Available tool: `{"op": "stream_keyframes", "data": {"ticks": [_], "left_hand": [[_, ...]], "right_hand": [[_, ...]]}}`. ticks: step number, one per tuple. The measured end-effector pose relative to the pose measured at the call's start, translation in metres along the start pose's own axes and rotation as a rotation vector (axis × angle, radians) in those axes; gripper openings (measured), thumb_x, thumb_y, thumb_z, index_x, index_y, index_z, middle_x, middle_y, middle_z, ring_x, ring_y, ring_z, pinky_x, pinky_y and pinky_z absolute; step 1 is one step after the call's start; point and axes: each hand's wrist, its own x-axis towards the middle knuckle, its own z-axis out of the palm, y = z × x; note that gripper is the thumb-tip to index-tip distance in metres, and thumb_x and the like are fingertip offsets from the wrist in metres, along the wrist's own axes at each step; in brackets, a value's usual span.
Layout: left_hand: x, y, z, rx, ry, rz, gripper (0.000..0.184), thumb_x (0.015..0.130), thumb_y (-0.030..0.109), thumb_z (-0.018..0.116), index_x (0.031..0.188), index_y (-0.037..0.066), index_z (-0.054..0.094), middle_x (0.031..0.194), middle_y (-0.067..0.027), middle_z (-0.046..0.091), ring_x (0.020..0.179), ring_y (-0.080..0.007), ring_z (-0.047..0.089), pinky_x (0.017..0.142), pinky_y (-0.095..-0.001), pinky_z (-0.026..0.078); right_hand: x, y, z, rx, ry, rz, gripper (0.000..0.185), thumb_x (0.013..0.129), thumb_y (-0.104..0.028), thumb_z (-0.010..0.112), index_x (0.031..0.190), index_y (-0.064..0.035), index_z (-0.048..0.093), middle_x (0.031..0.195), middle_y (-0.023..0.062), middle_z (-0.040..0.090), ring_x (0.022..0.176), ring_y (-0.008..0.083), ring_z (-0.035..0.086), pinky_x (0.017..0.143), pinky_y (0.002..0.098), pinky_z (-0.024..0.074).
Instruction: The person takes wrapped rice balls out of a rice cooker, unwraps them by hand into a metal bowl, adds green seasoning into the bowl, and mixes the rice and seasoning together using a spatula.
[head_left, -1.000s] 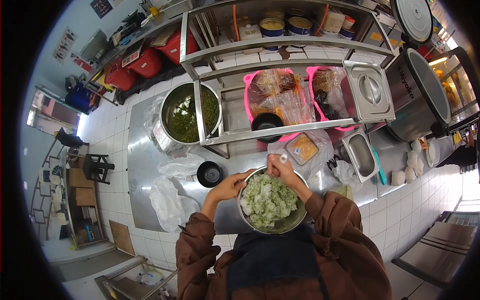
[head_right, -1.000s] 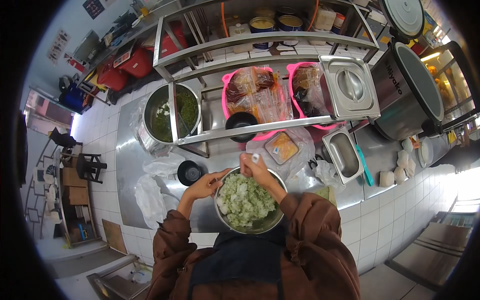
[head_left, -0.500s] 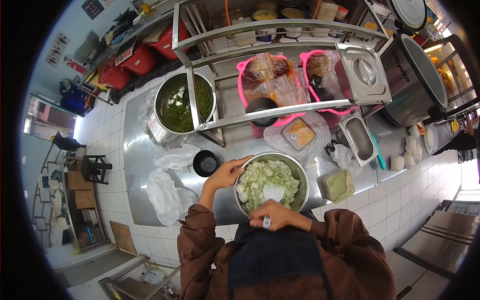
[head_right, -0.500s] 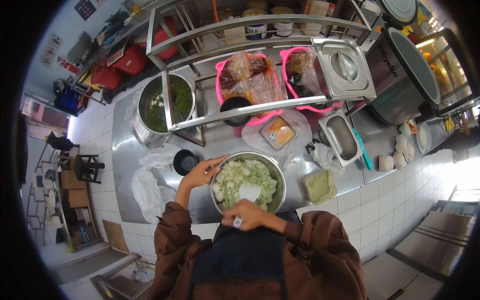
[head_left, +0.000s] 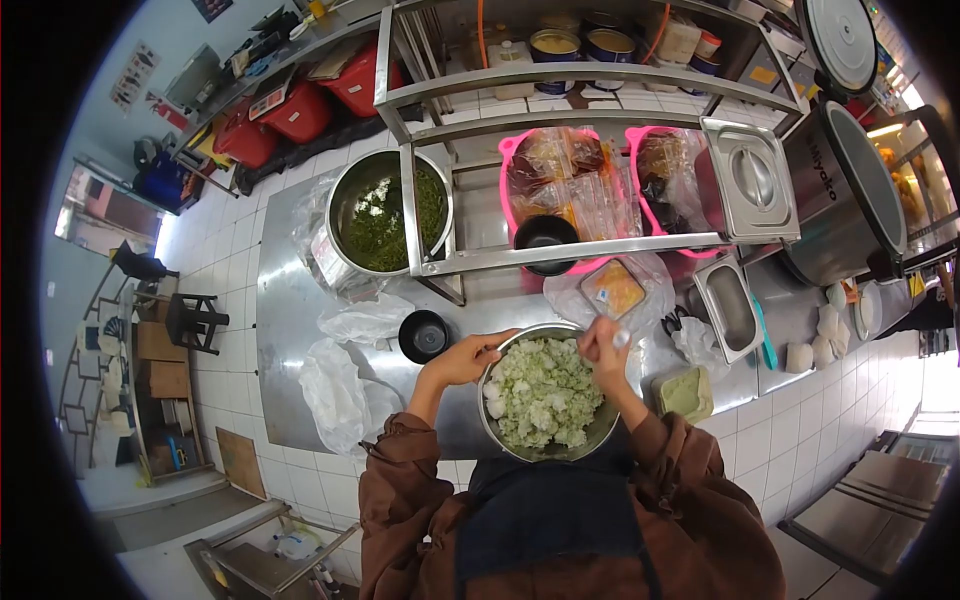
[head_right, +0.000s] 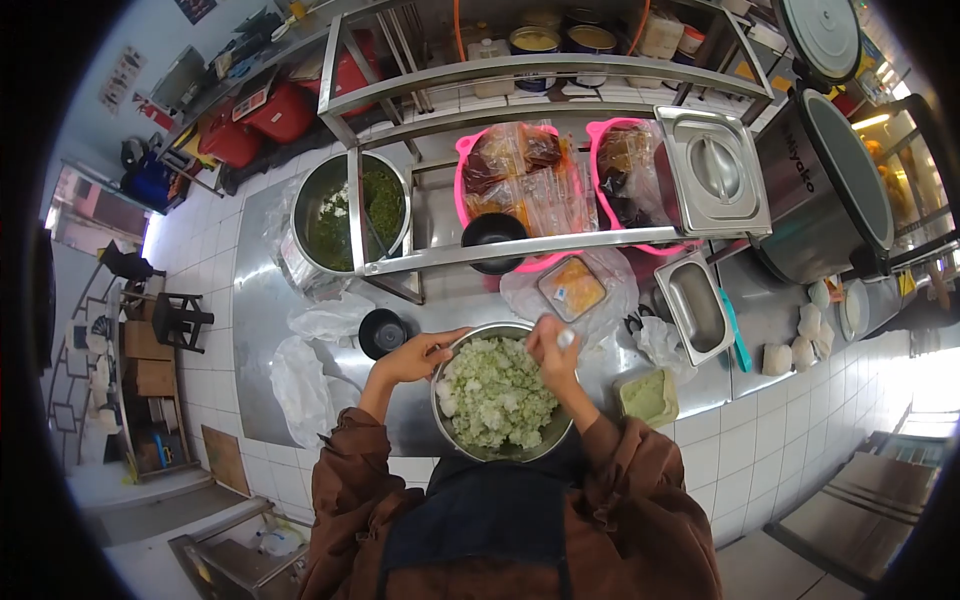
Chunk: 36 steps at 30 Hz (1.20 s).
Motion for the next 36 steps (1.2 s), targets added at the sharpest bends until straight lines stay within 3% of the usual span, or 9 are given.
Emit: {"op": "stream_keyframes", "data": {"ticks": [2,4,10,16,21,24,27,30,36], "left_hand": [[0.000,-0.002,0.001,0.017,0.013,0.021,0.047,0.089,0.010,0.046,0.134,0.020,0.038,0.091,-0.0029,0.059,0.063,-0.0084,0.045,0.056,-0.0231,0.044],[0.000,0.016,-0.003,0.062,-0.010,-0.058,0.047,0.088,0.009,0.046,0.133,0.019,0.039,0.094,-0.0061,0.059,0.064,-0.0106,0.046,0.057,-0.0241,0.043],[0.000,0.004,0.001,0.193,0.087,0.044,0.051,0.084,0.001,0.047,0.131,0.021,0.042,0.092,-0.0144,0.058,0.073,-0.0176,0.047,0.073,-0.0273,0.040],[-0.002,0.014,0.003,0.021,0.085,-0.025,0.049,0.085,0.002,0.049,0.129,0.021,0.044,0.082,-0.0128,0.056,0.071,-0.0160,0.047,0.071,-0.0273,0.042],[-0.009,0.009,0.005,0.008,0.128,-0.065,0.045,0.084,0.006,0.051,0.126,0.022,0.049,0.076,-0.0058,0.056,0.060,-0.0099,0.045,0.059,-0.0235,0.042],[-0.026,0.003,0.016,-0.161,0.372,-0.166,0.031,0.089,0.019,0.051,0.120,0.016,0.055,0.074,-0.0026,0.053,0.051,-0.0061,0.045,0.050,-0.0221,0.042],[-0.062,-0.011,0.035,-0.496,0.454,-0.259,0.039,0.090,0.026,0.051,0.128,0.017,0.045,0.088,-0.0034,0.053,0.066,-0.0090,0.052,0.056,-0.0242,0.047],[-0.100,-0.006,0.066,-0.700,0.399,-0.293,0.053,0.088,0.024,0.053,0.136,0.019,0.030,0.095,-0.0052,0.052,0.080,-0.0131,0.056,0.063,-0.0281,0.051],[-0.096,-0.003,0.114,-0.847,0.483,-0.214,0.075,0.085,0.008,0.057,0.142,0.021,0.010,0.105,-0.0089,0.053,0.093,-0.0168,0.055,0.075,-0.0303,0.051]], "right_hand": [[0.025,0.012,0.002,0.790,-0.048,0.285,0.043,0.093,-0.029,0.039,0.058,-0.0053,0.048,0.047,-0.0010,0.038,0.041,0.0087,0.033,0.041,0.0247,0.0244],[0.031,0.013,0.007,0.821,-0.143,0.302,0.040,0.093,-0.026,0.039,0.060,-0.0050,0.048,0.047,-0.0010,0.036,0.043,0.0081,0.033,0.042,0.0228,0.0249],[-0.030,-0.055,0.037,-0.044,-0.849,0.036,0.025,0.082,-0.015,0.057,0.063,-0.0036,0.046,0.049,0.0071,0.041,0.046,0.0182,0.048,0.046,0.0336,0.0353],[-0.081,-0.070,0.044,-0.125,-1.078,-0.058,0.028,0.083,-0.020,0.058,0.062,-0.0058,0.046,0.049,0.0115,0.044,0.047,0.0326,0.044,0.045,0.0358,0.0348],[-0.042,-0.025,0.044,0.265,-0.589,-0.210,0.034,0.087,-0.023,0.052,0.060,-0.0034,0.048,0.051,0.0046,0.046,0.043,0.0153,0.045,0.043,0.0304,0.0340],[-0.016,-0.073,0.020,0.265,-0.446,0.239,0.041,0.092,-0.029,0.043,0.060,-0.0040,0.047,0.045,-0.0001,0.038,0.039,0.0115,0.034,0.040,0.0259,0.0282],[-0.024,-0.064,0.026,0.744,-0.458,0.407,0.050,0.095,-0.042,0.031,0.061,-0.0067,0.041,0.040,-0.0050,0.011,0.034,0.0074,0.010,0.038,0.0260,0.0151],[-0.031,-0.027,0.026,0.666,-0.128,0.453,0.049,0.095,-0.042,0.032,0.062,-0.0069,0.041,0.041,-0.0047,0.013,0.034,0.0070,0.010,0.037,0.0258,0.0140],[0.005,-0.025,0.024,0.601,-0.156,0.312,0.046,0.094,-0.037,0.038,0.062,-0.0046,0.039,0.041,-0.0034,0.016,0.032,0.0064,0.013,0.034,0.0252,0.0133]]}}
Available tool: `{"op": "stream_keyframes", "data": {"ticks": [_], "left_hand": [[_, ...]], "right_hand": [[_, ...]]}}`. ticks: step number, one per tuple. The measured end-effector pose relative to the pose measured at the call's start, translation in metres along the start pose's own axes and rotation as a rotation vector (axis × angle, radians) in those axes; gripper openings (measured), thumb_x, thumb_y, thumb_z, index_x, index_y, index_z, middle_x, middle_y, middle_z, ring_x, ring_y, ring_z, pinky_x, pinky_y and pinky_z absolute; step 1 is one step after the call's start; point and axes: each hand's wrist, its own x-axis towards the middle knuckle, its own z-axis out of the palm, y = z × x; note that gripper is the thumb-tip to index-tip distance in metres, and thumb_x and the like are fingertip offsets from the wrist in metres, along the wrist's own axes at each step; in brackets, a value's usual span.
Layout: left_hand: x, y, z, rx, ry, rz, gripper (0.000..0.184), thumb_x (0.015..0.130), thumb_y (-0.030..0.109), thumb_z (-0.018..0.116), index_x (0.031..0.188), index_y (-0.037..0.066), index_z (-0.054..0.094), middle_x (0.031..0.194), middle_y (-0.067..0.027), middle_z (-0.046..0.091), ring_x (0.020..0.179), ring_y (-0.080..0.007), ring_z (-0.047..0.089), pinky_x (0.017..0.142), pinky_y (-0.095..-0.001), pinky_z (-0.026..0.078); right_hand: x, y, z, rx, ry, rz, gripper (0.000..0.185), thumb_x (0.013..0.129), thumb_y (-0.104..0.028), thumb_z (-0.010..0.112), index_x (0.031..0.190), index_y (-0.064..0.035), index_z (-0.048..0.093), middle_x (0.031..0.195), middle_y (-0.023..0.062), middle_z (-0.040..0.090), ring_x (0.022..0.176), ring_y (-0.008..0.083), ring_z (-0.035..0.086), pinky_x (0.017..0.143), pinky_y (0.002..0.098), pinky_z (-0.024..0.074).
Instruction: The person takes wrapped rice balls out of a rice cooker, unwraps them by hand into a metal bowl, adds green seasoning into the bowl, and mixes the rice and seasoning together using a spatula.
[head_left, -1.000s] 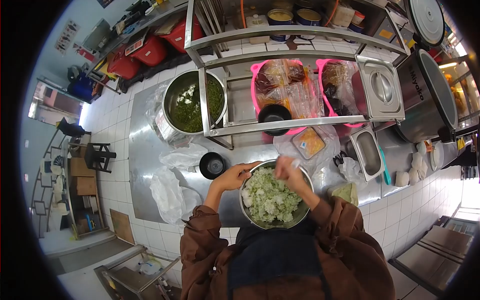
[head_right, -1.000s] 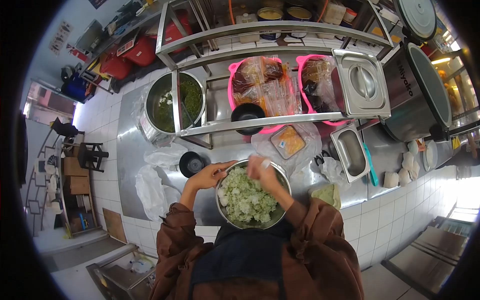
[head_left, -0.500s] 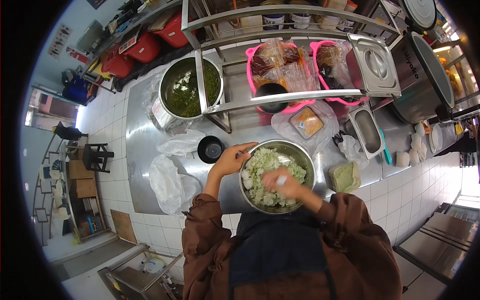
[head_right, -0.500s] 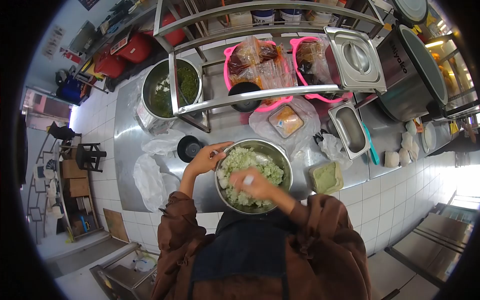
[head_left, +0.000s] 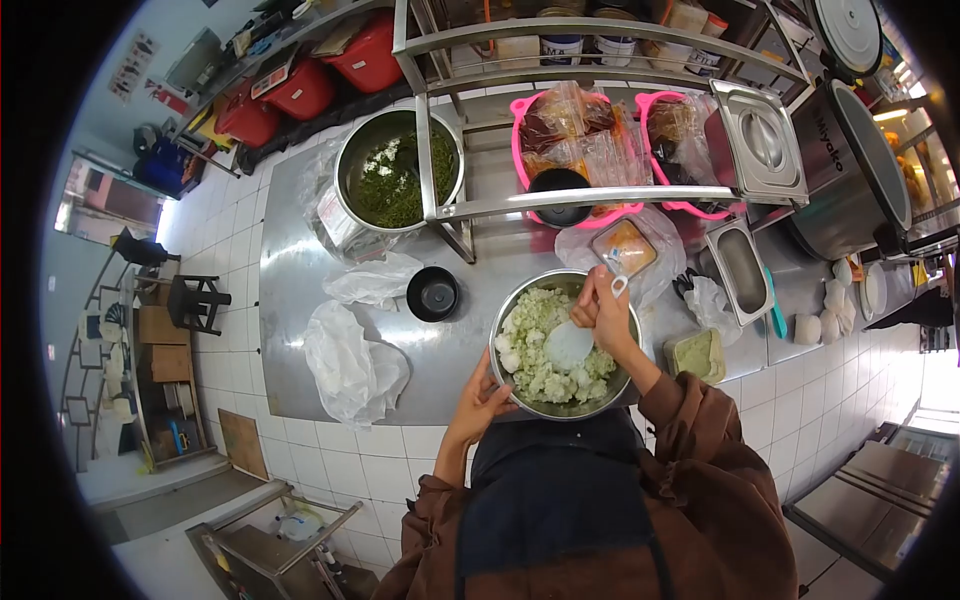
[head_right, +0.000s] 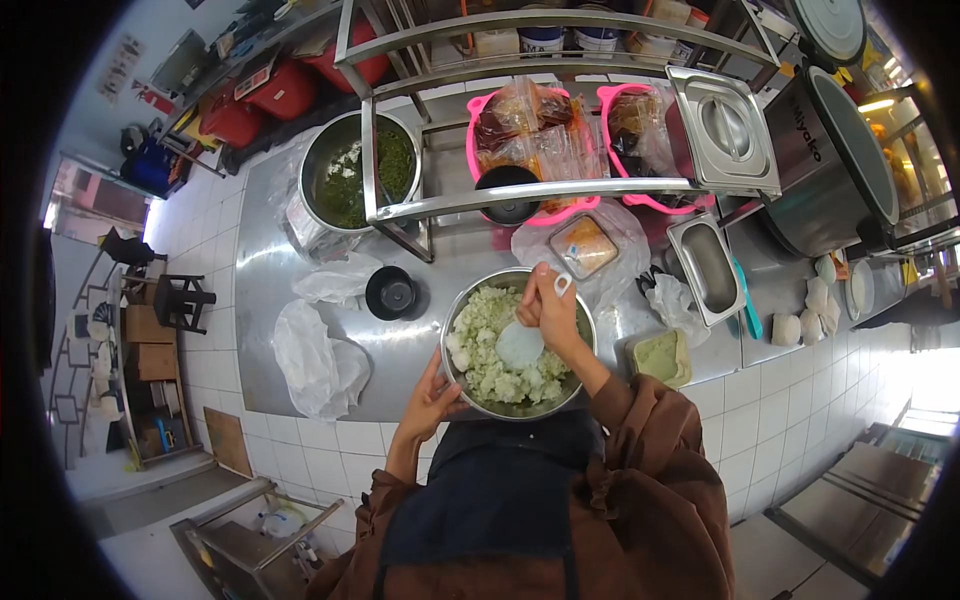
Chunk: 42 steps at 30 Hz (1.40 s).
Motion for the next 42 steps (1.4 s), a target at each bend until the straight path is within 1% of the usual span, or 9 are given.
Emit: {"op": "stream_keyframes", "data": {"ticks": [2,6,8,12,15,22,32,37,42], "left_hand": [[0.002,-0.006,-0.003,0.043,-0.035,0.025,0.074,0.086,0.006,0.053,0.142,0.019,0.006,0.121,-0.0117,0.049,0.101,-0.0180,0.054,0.076,-0.0305,0.051],[0.002,-0.004,-0.005,0.055,-0.041,0.040,0.074,0.086,0.005,0.053,0.142,0.019,0.006,0.122,-0.0118,0.048,0.100,-0.0178,0.055,0.075,-0.0300,0.051],[0.003,-0.006,-0.005,0.040,-0.045,0.067,0.073,0.086,0.005,0.054,0.142,0.021,0.010,0.105,-0.0081,0.051,0.091,-0.0158,0.055,0.074,-0.0282,0.051],[0.000,0.000,0.000,0.074,0.021,0.103,0.072,0.086,0.005,0.054,0.142,0.021,0.012,0.100,-0.0061,0.048,0.086,-0.0147,0.056,0.071,-0.0260,0.052],[-0.002,-0.002,0.003,0.082,0.078,0.152,0.069,0.085,0.003,0.054,0.141,0.020,0.016,0.097,-0.0038,0.045,0.082,-0.0126,0.056,0.068,-0.0246,0.052],[0.008,0.019,-0.012,0.190,0.012,0.110,0.064,0.084,0.000,0.053,0.139,0.019,0.026,0.095,-0.0006,0.042,0.077,-0.0086,0.055,0.065,-0.0233,0.054],[0.015,0.029,-0.021,0.219,-0.070,0.044,0.067,0.083,0.001,0.057,0.139,0.020,0.026,0.092,-0.0017,0.041,0.072,-0.0086,0.055,0.064,-0.0224,0.055],[0.016,0.033,-0.022,0.252,-0.079,0.056,0.066,0.083,0.002,0.057,0.138,0.020,0.027,0.092,-0.0022,0.041,0.072,-0.0084,0.054,0.064,-0.0223,0.054],[0.024,0.042,-0.027,0.282,-0.089,0.086,0.065,0.082,0.004,0.059,0.138,0.020,0.029,0.092,-0.0021,0.042,0.071,-0.0075,0.053,0.062,-0.0204,0.053]], "right_hand": [[0.012,-0.001,-0.007,-0.038,0.046,-0.010,0.045,0.094,-0.036,0.038,0.063,-0.0045,0.039,0.041,-0.0033,0.017,0.032,0.0062,0.015,0.034,0.0250,0.0135],[0.036,-0.005,-0.014,-0.121,-0.003,-0.089,0.043,0.095,-0.032,0.039,0.061,-0.0044,0.039,0.041,-0.0030,0.021,0.032,0.0066,0.017,0.034,0.0248,0.0141],[0.038,-0.010,-0.015,-0.140,0.033,-0.108,0.044,0.095,-0.032,0.040,0.060,-0.0044,0.040,0.041,-0.0033,0.023,0.033,0.0062,0.018,0.034,0.0243,0.0156],[0.011,-0.028,0.002,-0.192,-0.085,-0.081,0.046,0.094,-0.033,0.040,0.058,-0.0045,0.043,0.043,-0.0021,0.032,0.037,0.0058,0.026,0.037,0.0228,0.0211],[-0.008,-0.041,0.000,-0.567,-0.041,-0.391,0.045,0.093,-0.034,0.041,0.062,-0.0030,0.050,0.048,-0.0006,0.040,0.042,0.0051,0.030,0.040,0.0215,0.0229],[0.008,-0.005,-0.033,-0.023,0.038,-0.103,0.045,0.094,-0.034,0.040,0.060,-0.0048,0.042,0.042,-0.0041,0.024,0.035,0.0062,0.019,0.036,0.0252,0.0159],[-0.001,0.009,0.018,0.175,0.783,-0.120,0.035,0.094,-0.031,0.040,0.070,-0.0049,0.045,0.045,-0.0043,0.022,0.038,0.0063,0.019,0.038,0.0241,0.0158],[-0.005,-0.015,0.032,0.182,0.702,-0.136,0.033,0.094,-0.031,0.038,0.074,-0.0049,0.045,0.046,-0.0047,0.022,0.039,0.0058,0.018,0.039,0.0245,0.0166],[0.002,-0.046,0.038,-0.059,0.207,-0.063,0.035,0.095,-0.032,0.037,0.075,-0.0042,0.045,0.045,-0.0042,0.023,0.039,0.0053,0.019,0.039,0.0244,0.0186]]}}
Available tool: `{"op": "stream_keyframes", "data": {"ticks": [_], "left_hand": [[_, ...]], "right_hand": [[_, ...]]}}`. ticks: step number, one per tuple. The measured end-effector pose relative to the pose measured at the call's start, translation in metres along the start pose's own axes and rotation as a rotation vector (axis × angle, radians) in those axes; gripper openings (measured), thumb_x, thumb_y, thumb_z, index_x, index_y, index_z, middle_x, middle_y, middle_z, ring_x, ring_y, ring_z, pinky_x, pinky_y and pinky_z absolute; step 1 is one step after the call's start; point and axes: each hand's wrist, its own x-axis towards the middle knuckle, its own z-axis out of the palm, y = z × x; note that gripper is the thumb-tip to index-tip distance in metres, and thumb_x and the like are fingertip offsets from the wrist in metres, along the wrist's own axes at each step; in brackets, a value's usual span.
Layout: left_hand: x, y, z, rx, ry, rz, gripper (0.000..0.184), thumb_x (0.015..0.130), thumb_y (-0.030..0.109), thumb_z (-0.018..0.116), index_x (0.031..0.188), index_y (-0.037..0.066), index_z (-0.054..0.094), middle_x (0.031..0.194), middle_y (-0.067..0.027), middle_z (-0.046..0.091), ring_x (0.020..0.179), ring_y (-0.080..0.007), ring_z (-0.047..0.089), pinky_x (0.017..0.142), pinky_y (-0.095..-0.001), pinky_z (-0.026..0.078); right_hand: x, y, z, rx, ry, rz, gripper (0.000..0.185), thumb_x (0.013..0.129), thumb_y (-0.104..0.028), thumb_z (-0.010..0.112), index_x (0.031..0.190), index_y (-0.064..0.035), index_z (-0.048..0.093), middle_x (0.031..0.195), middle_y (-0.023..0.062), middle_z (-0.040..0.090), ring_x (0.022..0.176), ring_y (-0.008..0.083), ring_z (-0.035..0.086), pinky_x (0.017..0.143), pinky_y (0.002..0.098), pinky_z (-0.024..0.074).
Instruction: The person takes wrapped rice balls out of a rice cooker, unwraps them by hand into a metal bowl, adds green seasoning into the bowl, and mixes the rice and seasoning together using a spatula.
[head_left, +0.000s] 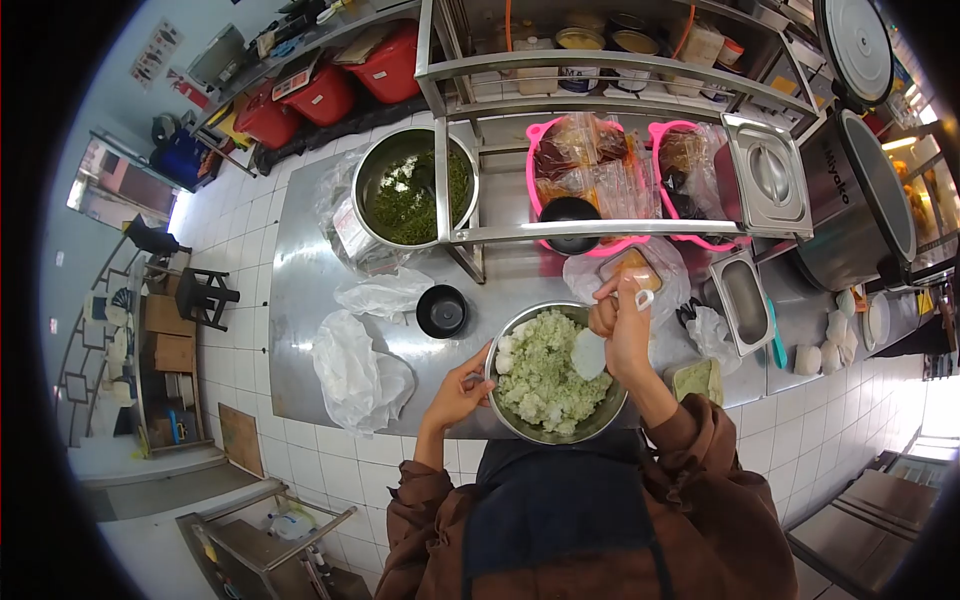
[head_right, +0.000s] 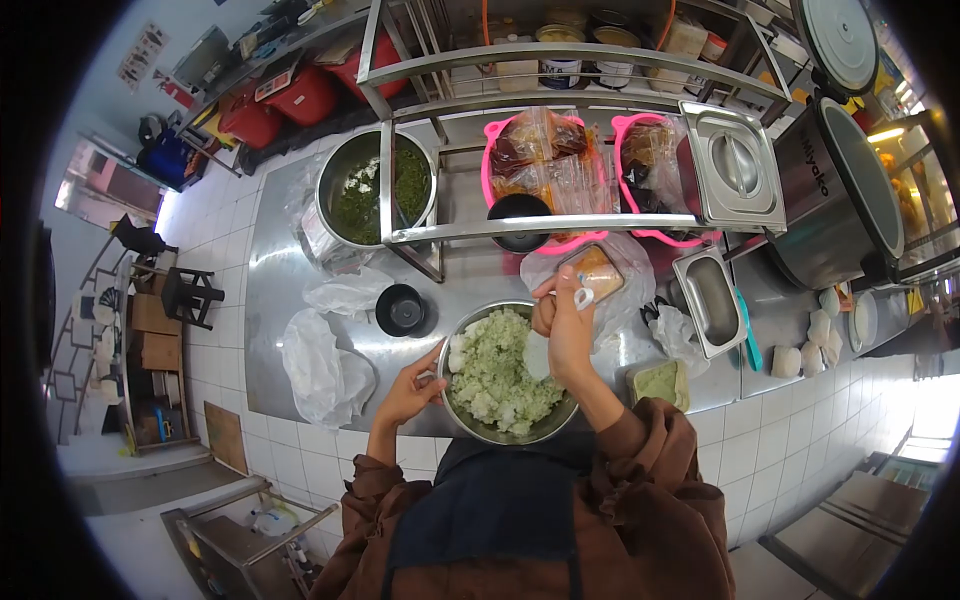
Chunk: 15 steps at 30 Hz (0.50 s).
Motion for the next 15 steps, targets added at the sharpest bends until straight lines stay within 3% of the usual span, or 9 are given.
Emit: {"op": "stream_keyframes", "data": {"ticks": [1,3,4,6,7,8,10,15], "left_hand": [[0.002,0.002,-0.004,0.024,0.018,0.002,0.064,0.081,0.004,0.059,0.137,0.020,0.032,0.092,-0.0022,0.043,0.071,-0.0075,0.053,0.062,-0.0203,0.052],[0.008,0.005,-0.009,0.043,0.042,0.006,0.062,0.081,0.004,0.060,0.136,0.020,0.035,0.092,-0.0024,0.044,0.070,-0.0076,0.053,0.061,-0.0202,0.051],[0.011,0.006,-0.012,0.069,0.060,0.011,0.059,0.080,0.003,0.060,0.133,0.019,0.039,0.093,-0.0025,0.045,0.069,-0.0075,0.052,0.061,-0.0202,0.051],[0.020,0.008,-0.019,0.091,0.086,0.019,0.056,0.080,0.002,0.060,0.131,0.018,0.042,0.094,-0.0026,0.047,0.068,-0.0074,0.052,0.060,-0.0203,0.050],[0.025,0.008,-0.023,0.152,0.063,0.034,0.053,0.080,0.003,0.059,0.129,0.015,0.045,0.094,-0.0011,0.048,0.068,-0.0061,0.051,0.057,-0.0191,0.048],[0.028,0.009,-0.025,0.213,0.038,0.048,0.049,0.080,0.004,0.059,0.127,0.011,0.047,0.093,0.0004,0.049,0.068,-0.0048,0.051,0.055,-0.0179,0.046],[0.034,0.015,-0.026,0.211,0.016,0.065,0.047,0.081,0.005,0.059,0.126,0.011,0.048,0.092,0.0012,0.050,0.066,-0.0041,0.050,0.054,-0.0178,0.045],[0.039,0.028,-0.028,0.259,-0.033,0.084,0.041,0.080,0.006,0.060,0.121,0.011,0.054,0.089,0.0016,0.053,0.061,-0.0033,0.048,0.051,-0.0181,0.043]], "right_hand": [[0.003,-0.003,0.000,-0.004,-0.004,0.001,0.035,0.095,-0.032,0.037,0.075,-0.0042,0.045,0.045,-0.0042,0.023,0.039,0.0053,0.019,0.039,0.0244,0.0186],[0.009,-0.006,0.001,-0.056,-0.331,0.015,0.044,0.094,-0.041,0.036,0.071,-0.0049,0.047,0.046,-0.0026,0.031,0.039,0.0067,0.023,0.038,0.0237,0.0182],[0.007,-0.007,0.002,-0.057,-0.339,0.019,0.044,0.094,-0.041,0.036,0.071,-0.0049,0.047,0.046,-0.0026,0.031,0.039,0.0067,0.023,0.038,0.0237,0.0182],[0.002,-0.009,0.005,-0.435,-0.573,-0.210,0.053,0.092,-0.047,0.036,0.065,-0.0038,0.050,0.049,0.0005,0.042,0.039,0.0077,0.029,0.038,0.0228,0.0213],[0.006,-0.010,0.009,-0.531,-0.726,-0.259,0.056,0.091,-0.049,0.038,0.064,-0.0023,0.052,0.056,0.0039,0.049,0.044,0.0104,0.039,0.043,0.0236,0.0289],[0.008,0.002,0.007,-0.529,-0.731,-0.253,0.056,0.091,-0.049,0.038,0.064,-0.0023,0.052,0.056,0.0039,0.049,0.044,0.0104,0.039,0.043,0.0236,0.0289],[0.007,0.042,-0.006,-0.533,-0.910,-0.151,0.039,0.092,-0.028,0.043,0.066,-0.0008,0.052,0.057,0.0065,0.047,0.051,0.0151,0.047,0.050,0.0284,0.0363],[-0.032,0.045,-0.031,-0.554,-1.002,0.090,0.032,0.091,-0.023,0.046,0.068,-0.0017,0.049,0.058,0.0055,0.048,0.052,0.0156,0.046,0.054,0.0287,0.0378]]}}
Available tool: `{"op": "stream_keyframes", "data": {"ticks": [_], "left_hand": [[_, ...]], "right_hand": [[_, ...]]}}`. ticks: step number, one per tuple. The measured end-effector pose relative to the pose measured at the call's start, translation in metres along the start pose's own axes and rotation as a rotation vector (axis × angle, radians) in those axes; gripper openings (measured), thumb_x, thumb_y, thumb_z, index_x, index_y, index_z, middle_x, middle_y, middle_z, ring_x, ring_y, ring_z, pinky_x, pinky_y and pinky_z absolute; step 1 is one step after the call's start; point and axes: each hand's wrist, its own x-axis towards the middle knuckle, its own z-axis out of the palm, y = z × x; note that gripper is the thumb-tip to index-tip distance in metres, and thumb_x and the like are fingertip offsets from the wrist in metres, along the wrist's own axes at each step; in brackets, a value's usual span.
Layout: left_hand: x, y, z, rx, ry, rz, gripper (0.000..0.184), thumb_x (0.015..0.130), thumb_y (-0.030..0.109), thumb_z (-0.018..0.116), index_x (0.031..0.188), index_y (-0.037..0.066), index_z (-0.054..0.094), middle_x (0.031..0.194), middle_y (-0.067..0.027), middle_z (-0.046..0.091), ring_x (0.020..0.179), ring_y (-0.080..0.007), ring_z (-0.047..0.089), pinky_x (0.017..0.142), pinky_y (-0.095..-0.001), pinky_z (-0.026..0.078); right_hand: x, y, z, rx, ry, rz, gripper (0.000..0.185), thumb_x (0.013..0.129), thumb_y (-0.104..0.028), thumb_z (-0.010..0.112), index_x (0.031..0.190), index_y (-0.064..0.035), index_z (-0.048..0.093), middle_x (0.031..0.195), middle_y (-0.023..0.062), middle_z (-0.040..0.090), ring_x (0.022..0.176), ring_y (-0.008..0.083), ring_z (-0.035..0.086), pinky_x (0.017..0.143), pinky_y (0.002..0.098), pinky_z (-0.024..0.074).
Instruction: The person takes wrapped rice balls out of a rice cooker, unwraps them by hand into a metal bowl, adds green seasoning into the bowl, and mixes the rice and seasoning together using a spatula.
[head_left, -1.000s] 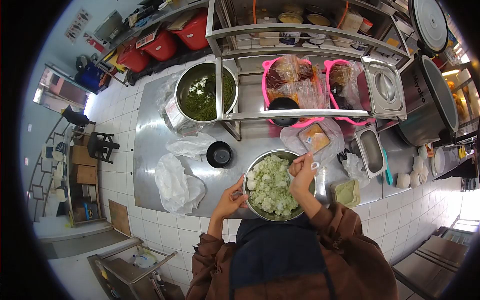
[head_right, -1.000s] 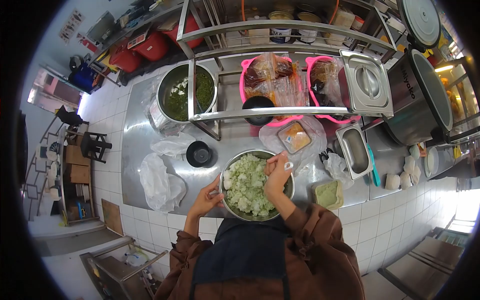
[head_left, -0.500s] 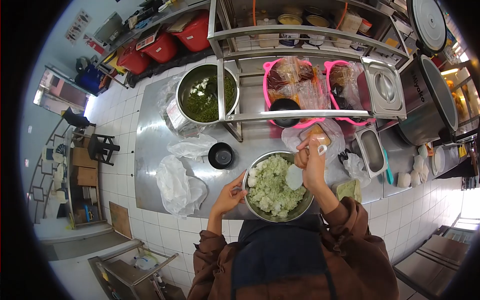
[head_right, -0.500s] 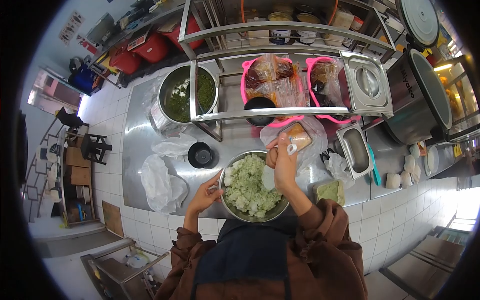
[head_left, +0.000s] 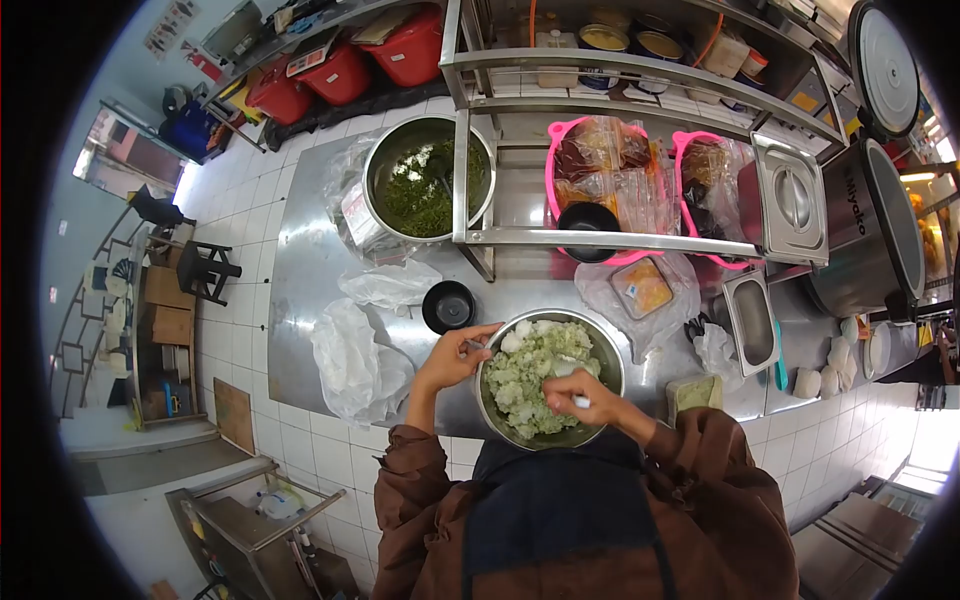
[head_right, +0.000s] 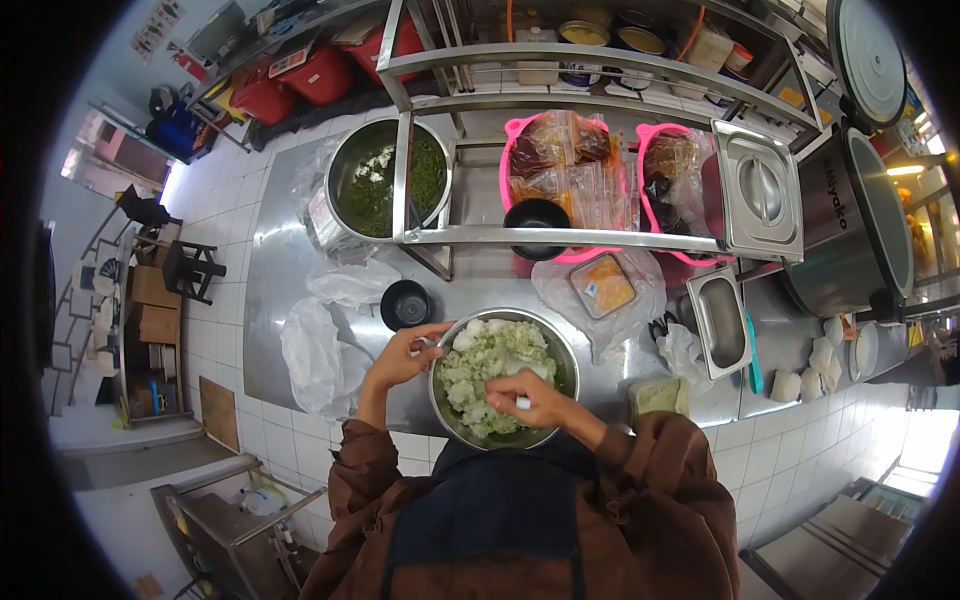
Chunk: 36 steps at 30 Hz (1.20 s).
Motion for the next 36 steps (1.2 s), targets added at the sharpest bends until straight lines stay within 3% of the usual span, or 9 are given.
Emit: {"op": "stream_keyframes", "data": {"ticks": [5,7,11,16,18,25,27,30,36], "left_hand": [[0.010,-0.001,-0.006,0.197,0.073,-0.006,0.040,0.075,0.003,0.064,0.112,0.015,0.061,0.079,0.0006,0.058,0.061,-0.0061,0.042,0.058,-0.0213,0.039],[0.011,0.001,-0.007,0.199,0.082,0.014,0.040,0.073,0.005,0.066,0.112,0.016,0.061,0.078,-0.0003,0.059,0.061,-0.0073,0.042,0.059,-0.0216,0.040],[0.011,0.003,-0.004,0.287,0.125,0.066,0.040,0.073,0.004,0.065,0.111,0.014,0.061,0.080,-0.0030,0.060,0.061,-0.0094,0.044,0.061,-0.0231,0.042],[0.013,0.003,-0.002,0.294,0.151,0.114,0.039,0.074,0.006,0.064,0.111,0.016,0.061,0.079,-0.0019,0.060,0.058,-0.0082,0.044,0.056,-0.0230,0.040],[0.010,0.012,-0.002,0.329,0.130,0.031,0.037,0.074,0.002,0.063,0.110,0.013,0.061,0.084,-0.0071,0.062,0.071,-0.0129,0.055,0.068,-0.0263,0.046],[0.015,0.015,-0.002,0.370,0.106,0.041,0.038,0.073,0.001,0.063,0.109,0.015,0.062,0.085,-0.0088,0.062,0.072,-0.0147,0.056,0.068,-0.0263,0.047],[0.018,0.017,0.000,0.382,0.112,0.061,0.039,0.072,-0.001,0.062,0.108,0.015,0.063,0.088,-0.0102,0.063,0.073,-0.0173,0.058,0.068,-0.0273,0.047],[0.031,0.010,0.003,0.393,0.142,0.198,0.037,0.073,0.000,0.061,0.107,0.015,0.063,0.082,-0.0061,0.061,0.059,-0.0106,0.050,0.058,-0.0251,0.044],[0.043,0.004,0.000,0.393,0.091,0.220,0.038,0.071,-0.002,0.060,0.107,0.011,0.063,0.086,-0.0097,0.062,0.068,-0.0160,0.056,0.065,-0.0272,0.045]], "right_hand": [[-0.021,-0.015,0.015,-0.130,-0.136,0.109,0.028,0.090,-0.020,0.045,0.069,-0.0017,0.049,0.056,0.0059,0.047,0.050,0.0166,0.048,0.053,0.0292,0.0378],[-0.004,-0.022,0.003,-0.083,-0.031,-0.151,0.029,0.091,-0.020,0.044,0.071,-0.0014,0.051,0.054,0.0071,0.046,0.046,0.0178,0.047,0.049,0.0305,0.0370],[0.033,-0.056,-0.034,-0.086,0.024,-0.176,0.031,0.091,-0.023,0.044,0.072,-0.0008,0.053,0.056,0.0079,0.049,0.050,0.0190,0.049,0.051,0.0318,0.0380],[0.026,0.001,-0.008,-0.080,-0.039,-0.033,0.026,0.090,-0.019,0.046,0.072,-0.0005,0.052,0.056,0.0088,0.047,0.049,0.0189,0.047,0.050,0.0307,0.0369],[0.012,-0.006,0.015,-0.165,-0.085,-0.032,0.026,0.089,-0.019,0.047,0.072,-0.0006,0.051,0.055,0.0086,0.046,0.047,0.0188,0.046,0.050,0.0303,0.0364],[0.019,-0.034,-0.007,-0.038,-0.091,-0.035,0.040,0.092,-0.027,0.043,0.061,-0.0024,0.047,0.054,0.0063,0.050,0.049,0.0183,0.050,0.049,0.0302,0.0374],[0.040,-0.070,-0.029,-0.017,-0.105,-0.173,0.042,0.093,-0.029,0.039,0.062,-0.0028,0.049,0.054,0.0041,0.048,0.048,0.0169,0.047,0.051,0.0282,0.0372],[0.061,-0.047,-0.040,-0.138,-0.129,-0.134,0.044,0.093,-0.030,0.039,0.059,-0.0026,0.048,0.055,0.0031,0.048,0.048,0.0172,0.045,0.052,0.0277,0.0379],[0.036,0.006,-0.010,-0.117,-0.173,0.005,0.038,0.091,-0.026,0.045,0.063,-0.0014,0.046,0.052,0.0061,0.041,0.047,0.0179,0.042,0.050,0.0303,0.0342]]}}
